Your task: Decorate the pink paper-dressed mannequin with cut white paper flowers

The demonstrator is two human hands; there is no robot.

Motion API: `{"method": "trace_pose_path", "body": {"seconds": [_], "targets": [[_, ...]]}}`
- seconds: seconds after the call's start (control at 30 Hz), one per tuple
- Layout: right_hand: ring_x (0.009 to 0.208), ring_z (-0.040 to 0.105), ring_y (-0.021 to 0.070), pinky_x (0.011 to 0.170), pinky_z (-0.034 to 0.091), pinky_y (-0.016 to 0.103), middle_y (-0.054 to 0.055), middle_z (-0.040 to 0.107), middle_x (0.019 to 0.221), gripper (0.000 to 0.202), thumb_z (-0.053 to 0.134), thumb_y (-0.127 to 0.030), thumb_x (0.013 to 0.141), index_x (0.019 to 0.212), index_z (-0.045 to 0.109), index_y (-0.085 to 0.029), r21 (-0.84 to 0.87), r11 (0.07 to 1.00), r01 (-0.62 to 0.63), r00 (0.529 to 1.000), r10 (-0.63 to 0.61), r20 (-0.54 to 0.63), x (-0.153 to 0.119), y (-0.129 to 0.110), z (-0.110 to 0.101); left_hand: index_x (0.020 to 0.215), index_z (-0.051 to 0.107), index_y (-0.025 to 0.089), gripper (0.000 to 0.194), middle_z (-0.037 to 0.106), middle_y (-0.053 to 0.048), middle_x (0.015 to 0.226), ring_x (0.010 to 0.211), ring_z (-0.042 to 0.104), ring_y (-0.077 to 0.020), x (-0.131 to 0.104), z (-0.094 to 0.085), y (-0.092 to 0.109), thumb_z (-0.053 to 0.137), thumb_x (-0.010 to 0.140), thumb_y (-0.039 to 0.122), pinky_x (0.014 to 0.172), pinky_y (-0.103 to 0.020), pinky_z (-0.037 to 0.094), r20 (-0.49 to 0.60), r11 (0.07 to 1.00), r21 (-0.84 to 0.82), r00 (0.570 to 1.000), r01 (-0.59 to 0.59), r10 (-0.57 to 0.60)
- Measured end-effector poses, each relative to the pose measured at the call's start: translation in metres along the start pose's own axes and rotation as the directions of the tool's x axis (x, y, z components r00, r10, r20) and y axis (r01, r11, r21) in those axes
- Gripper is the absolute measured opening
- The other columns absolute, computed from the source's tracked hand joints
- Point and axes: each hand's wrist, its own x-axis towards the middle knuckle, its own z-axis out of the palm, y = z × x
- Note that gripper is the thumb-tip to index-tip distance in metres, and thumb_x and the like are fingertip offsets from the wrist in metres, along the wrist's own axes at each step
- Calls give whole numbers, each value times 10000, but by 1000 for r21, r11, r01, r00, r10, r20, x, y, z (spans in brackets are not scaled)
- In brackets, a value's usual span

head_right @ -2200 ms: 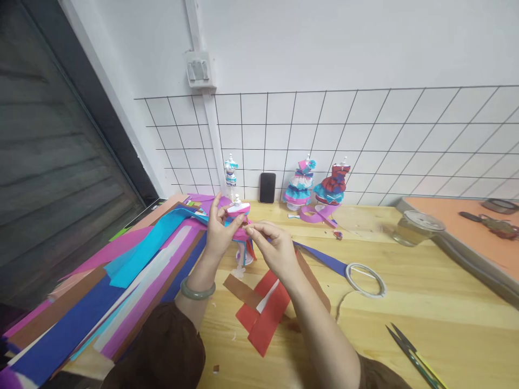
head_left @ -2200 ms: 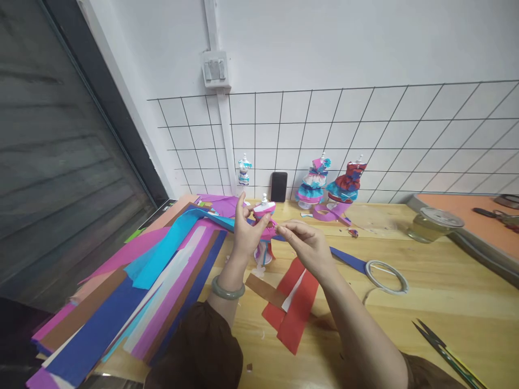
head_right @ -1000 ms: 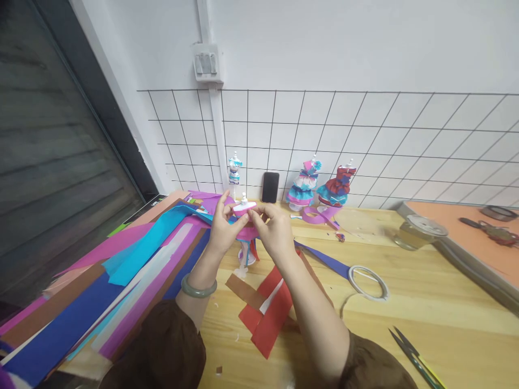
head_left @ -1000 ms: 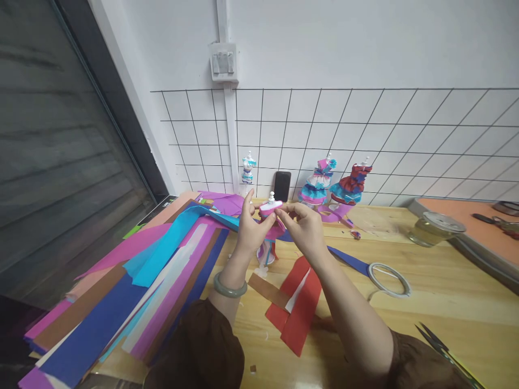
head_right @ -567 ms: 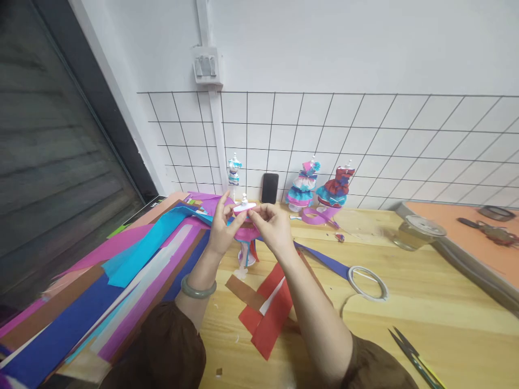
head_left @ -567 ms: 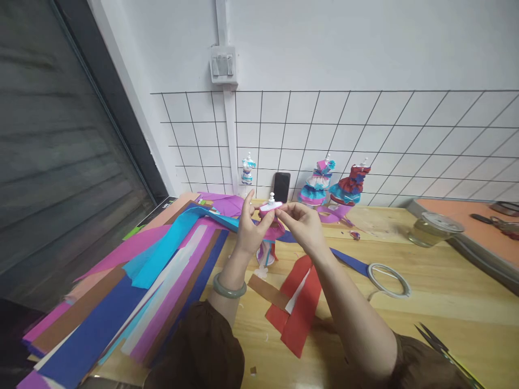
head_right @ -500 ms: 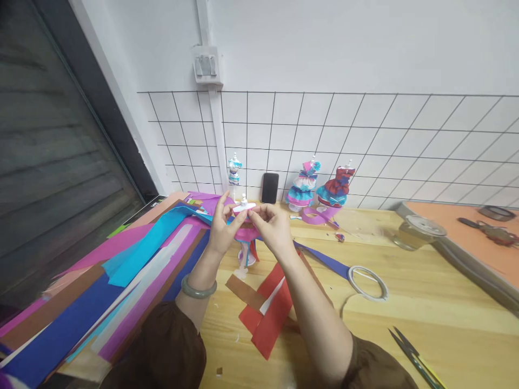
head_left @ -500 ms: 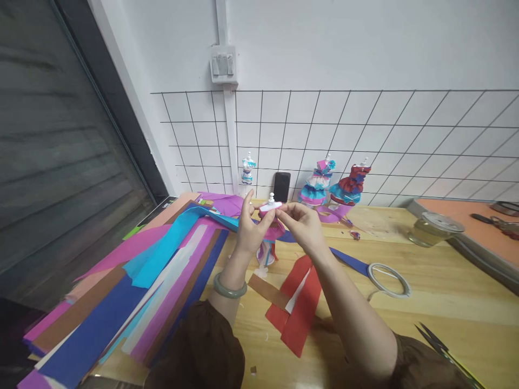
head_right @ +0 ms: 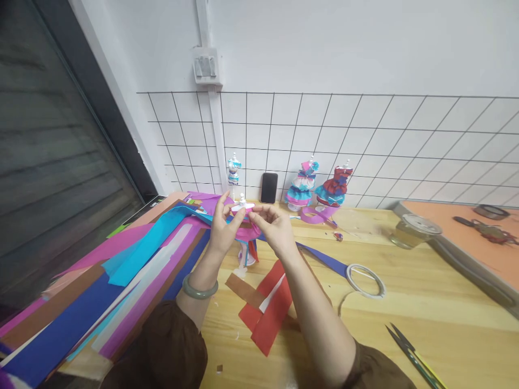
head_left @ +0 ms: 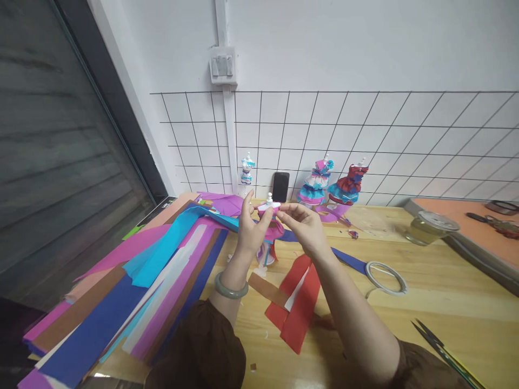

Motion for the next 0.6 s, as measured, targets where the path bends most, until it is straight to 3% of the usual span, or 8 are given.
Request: {"method": "trace_pose_path", "body": {"seconds": [0.3, 0.6], "targets": [[583, 540, 118, 541, 422, 238, 20, 624, 673, 197, 679, -333, 679, 751, 610, -163, -158, 983, 96, 993, -105, -47, -1, 0, 6, 1284, 375, 221, 571, 584, -44, 899, 867, 562, -161, -1, 0, 3, 597, 766, 312, 820, -308, 426, 33, 1000, -1, 999, -26, 26], [569, 527, 111, 538, 415, 234, 8, 609, 648, 196, 678, -337, 679, 733, 606, -163, -137, 987, 85, 995, -91, -41, -1, -4, 7, 1305, 355, 218, 561, 514, -19, 798, 815, 525, -157, 0, -2, 2, 560, 796, 334, 803, -313, 414, 58, 994, 69, 995, -81, 77]]}}
